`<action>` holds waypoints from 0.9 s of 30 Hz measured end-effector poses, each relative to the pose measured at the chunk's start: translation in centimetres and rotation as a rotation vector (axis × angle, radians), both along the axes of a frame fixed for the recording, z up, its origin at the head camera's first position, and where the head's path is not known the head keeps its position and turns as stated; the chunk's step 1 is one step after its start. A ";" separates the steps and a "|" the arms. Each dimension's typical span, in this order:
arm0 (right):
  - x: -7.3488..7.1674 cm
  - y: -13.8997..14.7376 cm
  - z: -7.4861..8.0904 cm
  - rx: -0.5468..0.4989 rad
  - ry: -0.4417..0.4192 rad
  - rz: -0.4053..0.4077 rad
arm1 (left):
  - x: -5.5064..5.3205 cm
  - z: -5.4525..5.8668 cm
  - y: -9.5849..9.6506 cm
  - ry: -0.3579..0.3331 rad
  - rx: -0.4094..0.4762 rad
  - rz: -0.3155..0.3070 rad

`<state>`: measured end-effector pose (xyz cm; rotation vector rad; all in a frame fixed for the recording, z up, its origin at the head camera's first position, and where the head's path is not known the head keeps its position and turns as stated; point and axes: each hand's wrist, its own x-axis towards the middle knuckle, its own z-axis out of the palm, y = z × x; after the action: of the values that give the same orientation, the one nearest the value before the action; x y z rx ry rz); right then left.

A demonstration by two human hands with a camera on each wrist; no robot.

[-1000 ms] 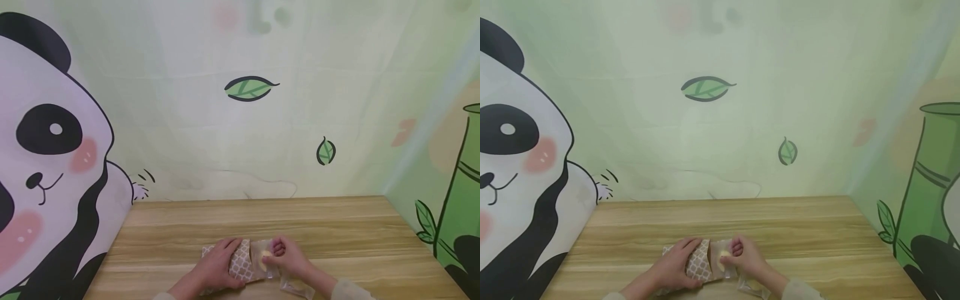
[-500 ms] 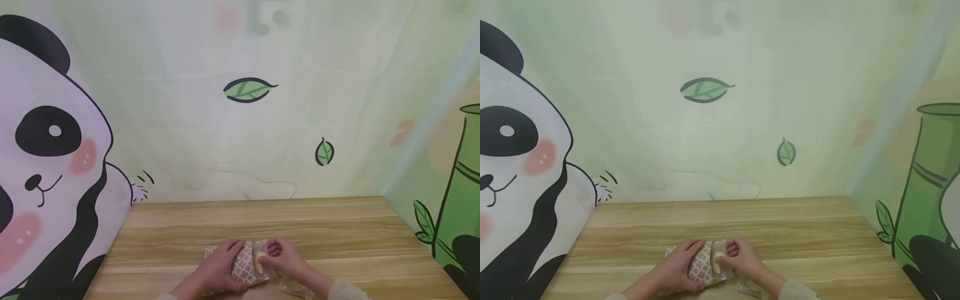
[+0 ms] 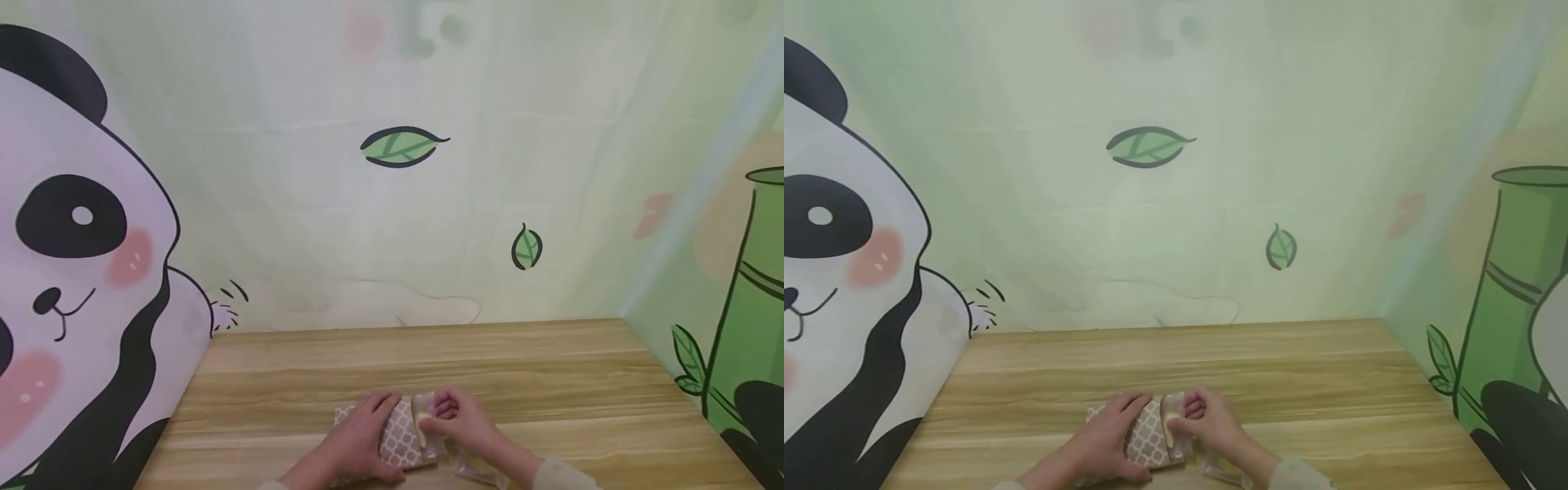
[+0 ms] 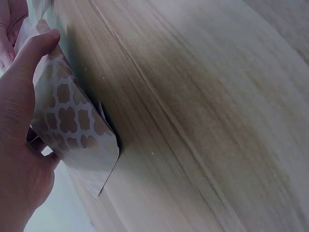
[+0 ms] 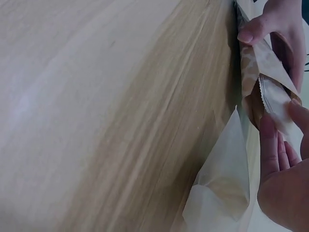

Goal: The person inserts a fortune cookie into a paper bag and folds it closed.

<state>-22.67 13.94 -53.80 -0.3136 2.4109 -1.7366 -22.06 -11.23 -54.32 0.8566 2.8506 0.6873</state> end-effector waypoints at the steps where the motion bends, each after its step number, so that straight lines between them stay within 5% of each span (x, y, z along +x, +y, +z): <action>1: 0.0 0.0 -0.1 0.001 0.003 0.002 | 0.0 0.0 0.0 0.008 -0.001 -0.002; 13: 0.1 0.4 -0.2 -0.101 0.005 0.131 | -0.1 -0.4 0.3 0.035 -0.014 -0.006; 27: 0.7 -0.5 -0.8 -0.105 0.085 0.040 | -0.3 -0.4 0.7 0.031 0.053 0.015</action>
<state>-21.95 13.43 -54.61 -0.4540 2.3573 -1.8720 -22.33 -10.51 -54.72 0.8614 2.8811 0.7612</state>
